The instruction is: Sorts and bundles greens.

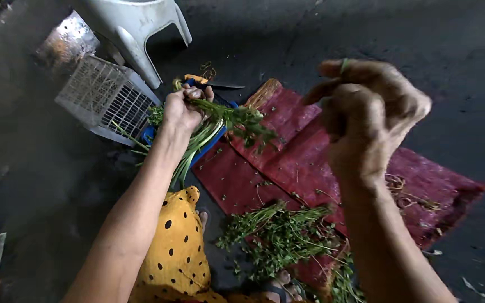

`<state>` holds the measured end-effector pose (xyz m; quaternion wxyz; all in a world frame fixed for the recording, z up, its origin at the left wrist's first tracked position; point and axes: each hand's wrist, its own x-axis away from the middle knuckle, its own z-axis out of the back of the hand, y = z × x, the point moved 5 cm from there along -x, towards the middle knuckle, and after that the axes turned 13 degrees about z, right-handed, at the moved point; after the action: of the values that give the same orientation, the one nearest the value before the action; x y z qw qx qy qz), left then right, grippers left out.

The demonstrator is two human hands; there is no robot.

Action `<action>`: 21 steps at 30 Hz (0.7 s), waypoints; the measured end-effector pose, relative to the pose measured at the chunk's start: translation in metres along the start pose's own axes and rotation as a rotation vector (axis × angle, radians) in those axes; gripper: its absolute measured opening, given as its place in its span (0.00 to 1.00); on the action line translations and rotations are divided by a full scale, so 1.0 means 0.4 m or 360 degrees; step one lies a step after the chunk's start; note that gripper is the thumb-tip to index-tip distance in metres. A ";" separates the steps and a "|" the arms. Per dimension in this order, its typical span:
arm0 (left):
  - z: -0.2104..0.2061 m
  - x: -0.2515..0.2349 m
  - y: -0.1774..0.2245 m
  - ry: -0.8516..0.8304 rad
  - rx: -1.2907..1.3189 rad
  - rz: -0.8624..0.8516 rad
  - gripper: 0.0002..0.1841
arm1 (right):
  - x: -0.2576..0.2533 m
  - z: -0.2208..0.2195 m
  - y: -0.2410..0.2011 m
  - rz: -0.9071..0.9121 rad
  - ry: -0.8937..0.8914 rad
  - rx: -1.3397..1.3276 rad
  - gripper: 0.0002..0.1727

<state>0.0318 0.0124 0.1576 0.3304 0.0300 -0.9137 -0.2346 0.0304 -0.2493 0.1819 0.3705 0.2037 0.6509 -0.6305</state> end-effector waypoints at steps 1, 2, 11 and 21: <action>0.003 -0.002 0.008 0.0025 0.0044 -0.0042 0.18 | 0.001 -0.029 -0.017 0.0111 -0.0073 0.0086 0.17; 0.007 -0.004 0.016 0.0040 0.0076 -0.0083 0.18 | 0.005 -0.062 -0.029 0.0235 -0.0136 0.0233 0.16; -0.003 0.029 0.045 0.0010 0.0162 -0.0233 0.17 | 0.072 -0.199 0.017 0.0552 -0.0363 0.0810 0.07; 0.010 0.018 0.091 -0.0121 0.0194 -0.0110 0.17 | 0.027 0.005 0.072 -0.0444 0.0034 -0.0006 0.21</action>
<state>0.0274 0.0448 0.1756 0.2847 0.0726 -0.9366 -0.1909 0.0448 -0.2500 0.1546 0.2728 0.1172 0.6780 -0.6724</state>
